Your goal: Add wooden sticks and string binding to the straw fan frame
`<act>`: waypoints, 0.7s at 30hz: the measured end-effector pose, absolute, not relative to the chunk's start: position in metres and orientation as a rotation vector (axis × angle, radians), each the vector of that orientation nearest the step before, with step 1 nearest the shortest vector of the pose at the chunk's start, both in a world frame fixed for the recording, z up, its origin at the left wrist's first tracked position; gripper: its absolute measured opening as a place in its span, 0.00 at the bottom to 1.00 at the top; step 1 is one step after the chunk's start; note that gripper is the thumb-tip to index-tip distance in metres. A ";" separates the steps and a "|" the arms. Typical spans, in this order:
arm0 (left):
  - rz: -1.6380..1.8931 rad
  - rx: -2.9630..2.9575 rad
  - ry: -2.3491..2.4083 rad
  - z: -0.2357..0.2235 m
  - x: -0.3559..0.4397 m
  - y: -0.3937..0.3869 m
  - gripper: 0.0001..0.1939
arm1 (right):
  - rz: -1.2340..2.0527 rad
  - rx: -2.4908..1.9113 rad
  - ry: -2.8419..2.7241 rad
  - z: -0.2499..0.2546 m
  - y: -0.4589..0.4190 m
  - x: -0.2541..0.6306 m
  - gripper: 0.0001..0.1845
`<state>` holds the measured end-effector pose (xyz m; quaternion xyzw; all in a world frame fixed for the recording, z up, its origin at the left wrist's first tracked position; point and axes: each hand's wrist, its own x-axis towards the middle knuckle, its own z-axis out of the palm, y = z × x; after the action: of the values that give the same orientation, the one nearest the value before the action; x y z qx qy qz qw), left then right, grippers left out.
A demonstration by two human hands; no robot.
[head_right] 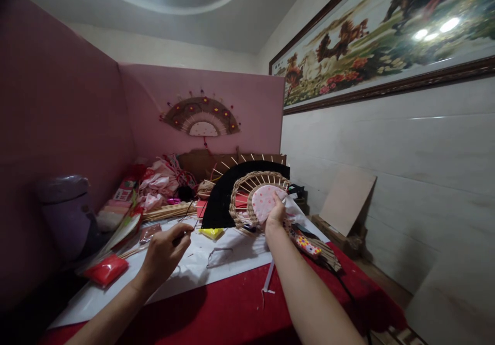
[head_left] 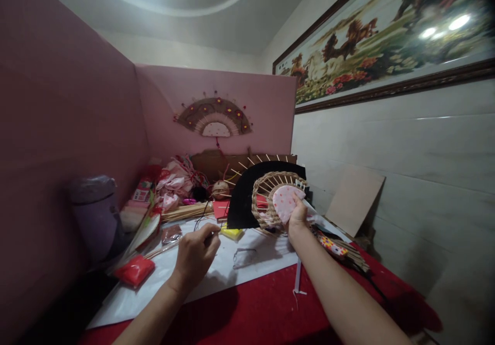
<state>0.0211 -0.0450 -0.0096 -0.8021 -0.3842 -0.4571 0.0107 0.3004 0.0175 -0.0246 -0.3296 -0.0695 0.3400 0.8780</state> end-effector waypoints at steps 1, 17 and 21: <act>-1.408 -2.513 -1.163 -0.010 0.022 -0.045 0.09 | 0.710 -0.684 -0.141 -0.025 0.018 0.301 0.15; -1.405 -2.402 -0.926 -0.015 0.023 -0.044 0.08 | 0.715 -0.675 -0.130 -0.021 0.013 0.298 0.16; -1.345 -2.333 -0.937 -0.014 0.022 -0.043 0.09 | 0.713 -0.643 -0.181 -0.026 0.016 0.301 0.16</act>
<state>0.0218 -0.0432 -0.0142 -0.8096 -0.3251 -0.4668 0.1446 0.3012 0.0157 -0.0263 -0.3087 -0.0869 0.3425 0.8831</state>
